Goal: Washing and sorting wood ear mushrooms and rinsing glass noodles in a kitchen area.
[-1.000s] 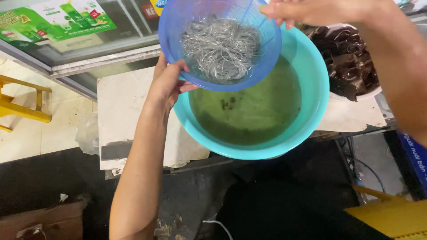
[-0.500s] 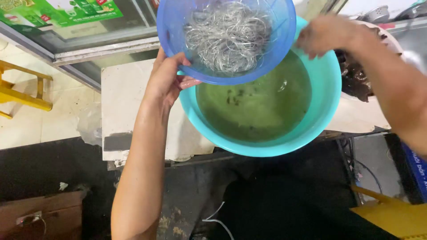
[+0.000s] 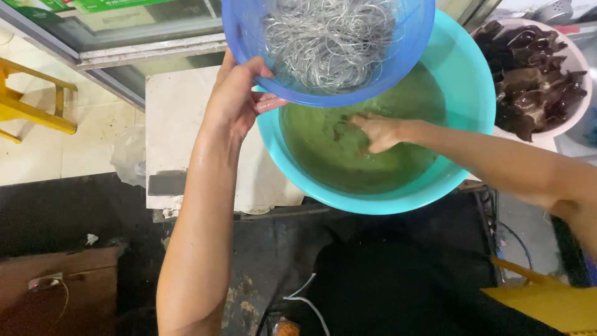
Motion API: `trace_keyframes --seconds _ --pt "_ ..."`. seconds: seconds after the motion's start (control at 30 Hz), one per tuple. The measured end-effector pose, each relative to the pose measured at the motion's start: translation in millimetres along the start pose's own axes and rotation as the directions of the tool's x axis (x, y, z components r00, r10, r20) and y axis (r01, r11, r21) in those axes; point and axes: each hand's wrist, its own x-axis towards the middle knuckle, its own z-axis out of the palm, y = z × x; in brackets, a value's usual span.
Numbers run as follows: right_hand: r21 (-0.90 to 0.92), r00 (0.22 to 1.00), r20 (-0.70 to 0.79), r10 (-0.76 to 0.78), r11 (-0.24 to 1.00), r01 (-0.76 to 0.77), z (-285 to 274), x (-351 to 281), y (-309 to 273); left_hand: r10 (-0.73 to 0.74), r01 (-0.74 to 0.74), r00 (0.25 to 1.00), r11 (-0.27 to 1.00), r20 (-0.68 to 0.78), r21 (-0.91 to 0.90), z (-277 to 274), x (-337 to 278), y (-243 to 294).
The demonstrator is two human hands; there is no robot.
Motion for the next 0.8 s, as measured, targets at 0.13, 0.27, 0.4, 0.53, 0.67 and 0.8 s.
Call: trace_keyframes --seconds 0.13,0.27,0.4,0.53,0.67,0.8 --pt "-0.015 0.978 0.017 -0.206 0.978 0.207 11 -3 -39 -0.002 0.002 1.000 1.000 0.006 -0.025 -4 8 -8" --pt "-0.073 0.969 0.066 -0.238 0.967 0.242 31 -4 -57 -0.027 0.027 1.000 1.000 0.005 -0.001 6 4 -3" --pt "-0.120 0.959 0.239 -0.152 0.975 0.185 44 -7 -48 -0.003 0.003 1.000 1.000 0.031 0.005 6 5 -7" --pt "0.005 0.892 0.408 -0.196 0.977 0.212 25 -25 -32 -0.019 0.019 1.000 0.999 -0.005 0.049 4 9 -12" --pt "0.386 0.808 0.515 -0.286 0.919 0.079 -12 -64 -14 -0.027 0.027 1.000 0.999 0.014 0.028 0 14 -17" --pt "0.657 0.866 0.410 -0.287 0.751 -0.062 -65 -103 7 -0.020 0.020 1.000 0.999 0.011 0.030 -2 17 -22"
